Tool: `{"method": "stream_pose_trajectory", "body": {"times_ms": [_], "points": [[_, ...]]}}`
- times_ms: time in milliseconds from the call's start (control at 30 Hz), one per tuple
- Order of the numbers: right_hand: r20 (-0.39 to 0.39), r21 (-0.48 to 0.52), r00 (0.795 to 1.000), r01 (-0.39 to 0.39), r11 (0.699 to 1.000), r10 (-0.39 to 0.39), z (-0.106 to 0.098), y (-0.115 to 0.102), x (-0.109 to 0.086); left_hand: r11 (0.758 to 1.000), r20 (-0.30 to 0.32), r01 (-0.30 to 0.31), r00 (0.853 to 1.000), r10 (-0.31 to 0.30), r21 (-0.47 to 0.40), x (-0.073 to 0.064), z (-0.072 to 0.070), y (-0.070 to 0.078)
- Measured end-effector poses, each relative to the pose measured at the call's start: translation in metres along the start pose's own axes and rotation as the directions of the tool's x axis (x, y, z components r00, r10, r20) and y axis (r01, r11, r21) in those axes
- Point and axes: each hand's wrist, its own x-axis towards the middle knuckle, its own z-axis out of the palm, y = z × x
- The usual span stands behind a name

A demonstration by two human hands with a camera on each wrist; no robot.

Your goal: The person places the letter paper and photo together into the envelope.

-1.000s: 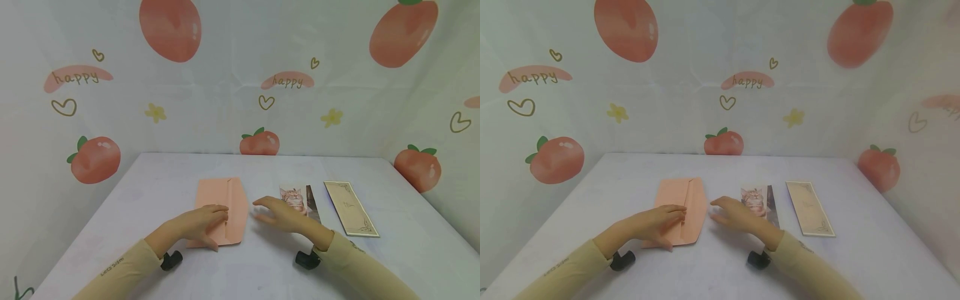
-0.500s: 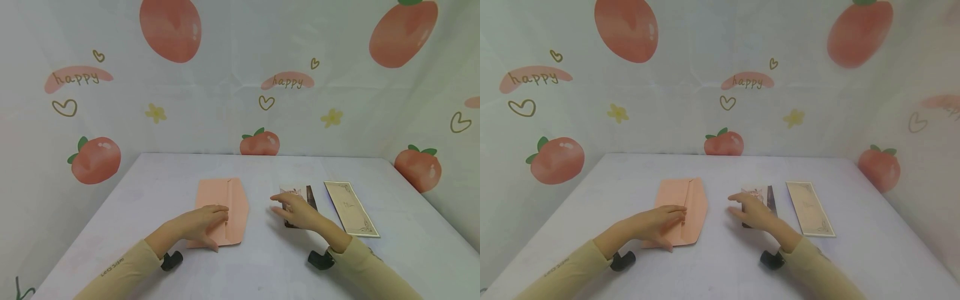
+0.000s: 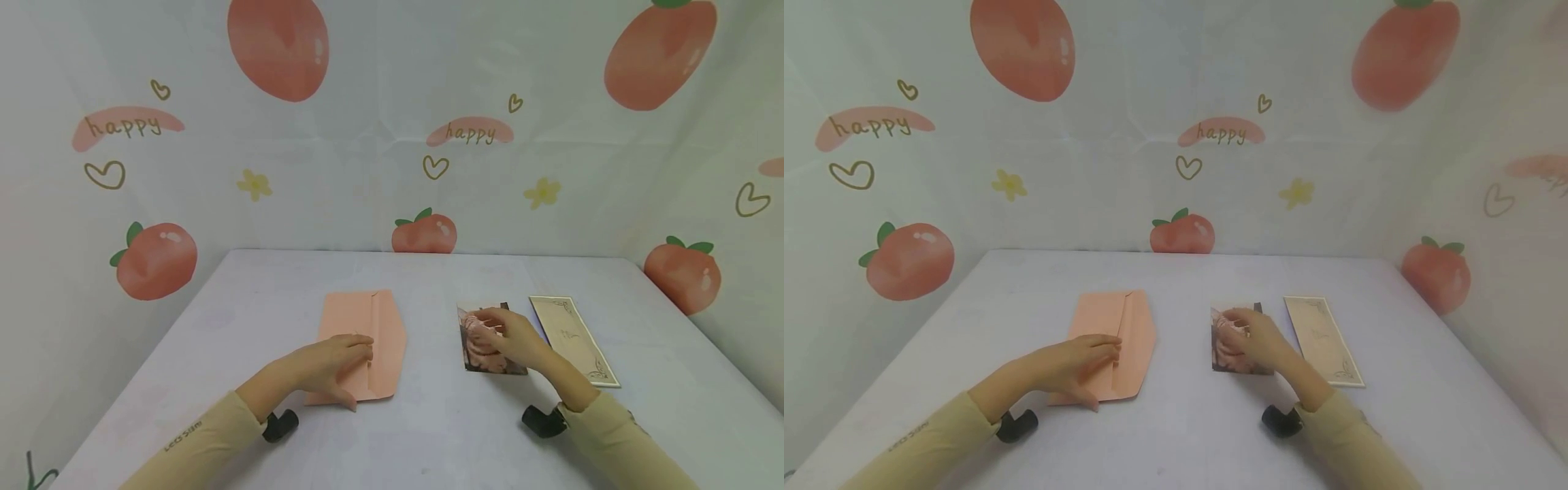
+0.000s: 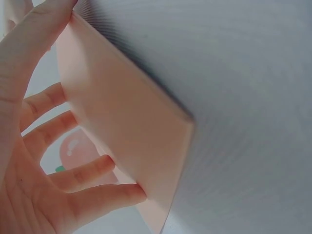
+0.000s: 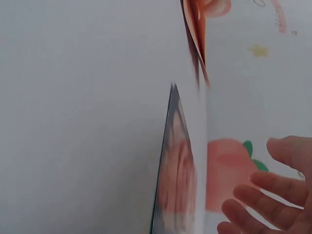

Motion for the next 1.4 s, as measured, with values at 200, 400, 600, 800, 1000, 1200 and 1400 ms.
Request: {"method": "stream_pose_trajectory", "body": {"times_ms": [200, 400, 600, 800, 1000, 1200, 1400], "points": [[-0.067, -0.03, 0.99, -0.126, 0.992, 0.124, -0.014, 0.011, -0.003, 1.0, 0.01, 0.018, 1.0, -0.018, -0.014, 0.0, 0.0, 0.0], [-0.081, -0.034, 0.961, -0.267, 0.963, 0.264, -0.02, 0.026, -0.006, 1.0, -0.003, -0.008, 1.0, 0.008, 0.003, 0.0, 0.0, -0.001], [-0.055, -0.009, 0.932, -0.359, 0.933, 0.358, -0.025, 0.038, -0.009, 1.0, 0.002, -0.007, 1.0, 0.007, 0.002, 0.0, 0.0, -0.001], [-0.029, 0.014, 0.91, -0.413, 0.91, 0.414, -0.027, 0.046, -0.009, 1.0, -0.007, -0.013, 1.0, 0.013, 0.01, 0.0, 0.0, -0.001], [0.026, 0.027, 0.893, -0.449, 0.893, 0.449, -0.025, 0.051, -0.007, 1.0, -0.005, -0.018, 1.0, 0.018, 0.01, 0.001, 0.001, -0.001], [0.034, 0.005, 0.888, -0.46, 0.888, 0.459, -0.022, 0.054, -0.004, 0.999, -0.027, -0.042, 0.999, 0.042, 0.005, -0.001, 0.001, -0.001], [0.041, 0.014, 0.883, -0.468, 0.883, 0.467, -0.021, 0.052, -0.001, 0.999, -0.028, -0.041, 0.999, 0.041, -0.001, 0.0, 0.001, -0.002]]}}
